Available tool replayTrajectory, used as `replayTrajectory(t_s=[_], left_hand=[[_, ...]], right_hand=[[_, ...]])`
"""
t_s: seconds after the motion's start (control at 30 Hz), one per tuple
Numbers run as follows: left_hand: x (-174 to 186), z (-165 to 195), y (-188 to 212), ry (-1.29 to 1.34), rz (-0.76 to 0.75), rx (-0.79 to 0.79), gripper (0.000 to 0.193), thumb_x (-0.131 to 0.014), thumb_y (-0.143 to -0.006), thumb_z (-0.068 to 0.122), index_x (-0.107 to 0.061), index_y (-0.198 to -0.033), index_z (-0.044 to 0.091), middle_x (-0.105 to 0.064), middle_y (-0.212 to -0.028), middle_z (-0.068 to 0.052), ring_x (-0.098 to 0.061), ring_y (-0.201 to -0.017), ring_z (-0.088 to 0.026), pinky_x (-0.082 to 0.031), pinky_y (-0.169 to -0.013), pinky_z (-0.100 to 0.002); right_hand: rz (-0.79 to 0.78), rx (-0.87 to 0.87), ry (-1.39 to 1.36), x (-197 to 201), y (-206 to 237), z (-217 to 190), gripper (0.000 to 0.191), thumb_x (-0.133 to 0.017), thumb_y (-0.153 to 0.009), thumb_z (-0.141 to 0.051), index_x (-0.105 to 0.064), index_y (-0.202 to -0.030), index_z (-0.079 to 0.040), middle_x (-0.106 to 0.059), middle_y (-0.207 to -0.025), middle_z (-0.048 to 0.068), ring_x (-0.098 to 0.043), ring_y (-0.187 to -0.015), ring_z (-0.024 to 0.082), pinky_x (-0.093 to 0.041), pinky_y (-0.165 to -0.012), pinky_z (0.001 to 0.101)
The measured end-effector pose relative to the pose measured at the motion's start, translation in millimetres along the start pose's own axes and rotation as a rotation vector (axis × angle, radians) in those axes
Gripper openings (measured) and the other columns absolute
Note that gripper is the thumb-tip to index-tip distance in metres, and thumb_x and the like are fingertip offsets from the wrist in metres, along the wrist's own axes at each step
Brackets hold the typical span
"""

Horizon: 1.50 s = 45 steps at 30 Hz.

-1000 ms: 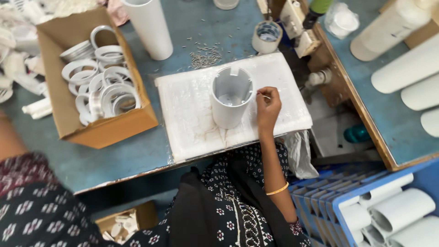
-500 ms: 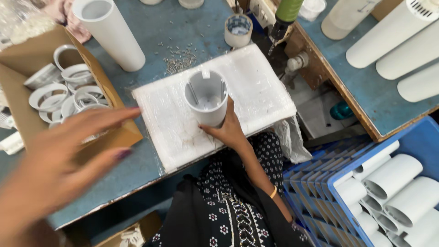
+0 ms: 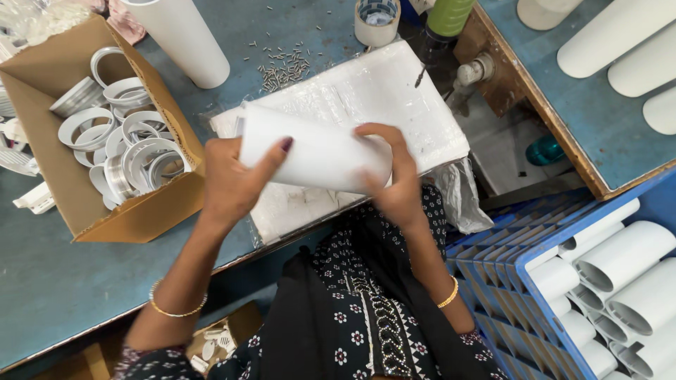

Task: The person assembles white cylindrical light fixtures by attaching end caps and securing them with a cordless drill. They repeatedly pick up cylinders, fit end caps, and use the drill to fasten screws before placing finished units into a blue crate.

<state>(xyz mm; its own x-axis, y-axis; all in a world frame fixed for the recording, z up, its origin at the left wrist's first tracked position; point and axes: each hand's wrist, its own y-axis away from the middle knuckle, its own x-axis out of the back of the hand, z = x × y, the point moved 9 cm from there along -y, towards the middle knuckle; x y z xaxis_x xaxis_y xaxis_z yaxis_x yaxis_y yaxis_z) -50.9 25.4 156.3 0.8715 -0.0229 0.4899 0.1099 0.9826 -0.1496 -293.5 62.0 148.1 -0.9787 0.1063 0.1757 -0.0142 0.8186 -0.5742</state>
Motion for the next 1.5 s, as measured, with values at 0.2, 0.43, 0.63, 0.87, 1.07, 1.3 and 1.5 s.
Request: replayTrajectory(t_s=[0.2, 0.43, 0.63, 0.87, 1.07, 1.3, 1.5], left_hand=[[-1.4, -40.7, 17.2, 0.472, 0.184, -0.09, 0.033, -0.072, -0.1, 0.027, -0.073, -0.098, -0.006, -0.072, -0.088, -0.003, -0.061, -0.08, -0.007, -0.05, -0.074, -0.023], [-7.1, -34.3, 32.5, 0.305, 0.028, -0.164, 0.032, -0.074, -0.095, 0.025, -0.075, -0.088, -0.007, -0.073, -0.077, -0.009, -0.067, -0.066, -0.013, -0.05, -0.06, -0.027], [-18.3, -33.3, 27.6, 0.231, 0.039, -0.073, 0.035, -0.073, -0.095, 0.028, -0.076, -0.087, -0.005, -0.073, -0.072, -0.007, -0.066, -0.062, -0.01, -0.049, -0.059, -0.026], [-15.7, -30.6, 26.8, 0.494, 0.127, -0.146, 0.03, -0.072, -0.1, 0.023, -0.074, -0.09, -0.005, -0.073, -0.08, -0.004, -0.062, -0.071, -0.007, -0.048, -0.066, -0.024], [-18.2, -20.2, 31.4, 0.33, 0.019, -0.202, 0.026, -0.072, -0.097, 0.018, -0.074, -0.084, -0.005, -0.073, -0.075, -0.002, -0.063, -0.066, -0.006, -0.048, -0.061, -0.022], [-17.8, -38.3, 28.8, 0.61, 0.212, -0.089, 0.025, -0.073, -0.099, 0.02, -0.072, -0.096, -0.005, -0.072, -0.089, 0.001, -0.061, -0.08, -0.005, -0.049, -0.075, -0.023], [-19.2, -30.2, 27.3, 0.317, 0.101, -0.15, 0.033, -0.075, -0.096, 0.023, -0.071, -0.076, -0.004, -0.064, -0.065, -0.001, -0.055, -0.06, -0.006, -0.039, -0.056, -0.025]], right_hand=[[-0.116, -0.688, -0.317, 10.8, 43.0, 98.8, 0.04, -0.062, -0.097, -0.008, -0.052, -0.135, 0.0, -0.069, -0.104, 0.017, -0.068, -0.092, 0.022, -0.059, -0.081, 0.0357], [-0.365, -0.869, -0.432, -18.1, 79.5, 112.7, 0.026, -0.057, -0.101, -0.014, -0.07, -0.106, 0.008, -0.077, -0.082, 0.016, -0.073, -0.067, 0.025, -0.058, -0.056, 0.0358], [0.067, 0.308, 0.593, 21.0, 29.4, -8.0, 0.028, -0.075, -0.092, -0.004, -0.071, -0.119, -0.005, -0.076, -0.114, 0.012, -0.075, -0.11, 0.027, -0.058, -0.096, 0.0353], [-0.129, -0.649, -0.256, 15.4, 45.5, 68.4, 0.06, -0.072, -0.089, -0.011, -0.051, -0.143, 0.004, -0.071, -0.125, 0.023, -0.073, -0.109, 0.032, -0.059, -0.088, 0.0358], [-0.127, -0.443, 0.161, 16.0, 38.8, 51.0, 0.063, -0.073, -0.088, -0.014, -0.051, -0.145, 0.0, -0.067, -0.13, 0.024, -0.071, -0.111, 0.033, -0.058, -0.087, 0.0358], [0.109, -0.226, 0.17, 59.3, 29.4, 30.7, 0.083, -0.079, -0.092, -0.033, -0.033, -0.154, -0.002, -0.058, -0.14, 0.021, -0.063, -0.129, 0.036, -0.055, -0.106, 0.0441], [-0.292, -0.615, -0.268, 8.0, 70.2, 76.3, 0.076, -0.077, -0.091, -0.027, -0.043, -0.154, -0.001, -0.062, -0.143, 0.024, -0.057, -0.134, 0.04, -0.045, -0.11, 0.05]])
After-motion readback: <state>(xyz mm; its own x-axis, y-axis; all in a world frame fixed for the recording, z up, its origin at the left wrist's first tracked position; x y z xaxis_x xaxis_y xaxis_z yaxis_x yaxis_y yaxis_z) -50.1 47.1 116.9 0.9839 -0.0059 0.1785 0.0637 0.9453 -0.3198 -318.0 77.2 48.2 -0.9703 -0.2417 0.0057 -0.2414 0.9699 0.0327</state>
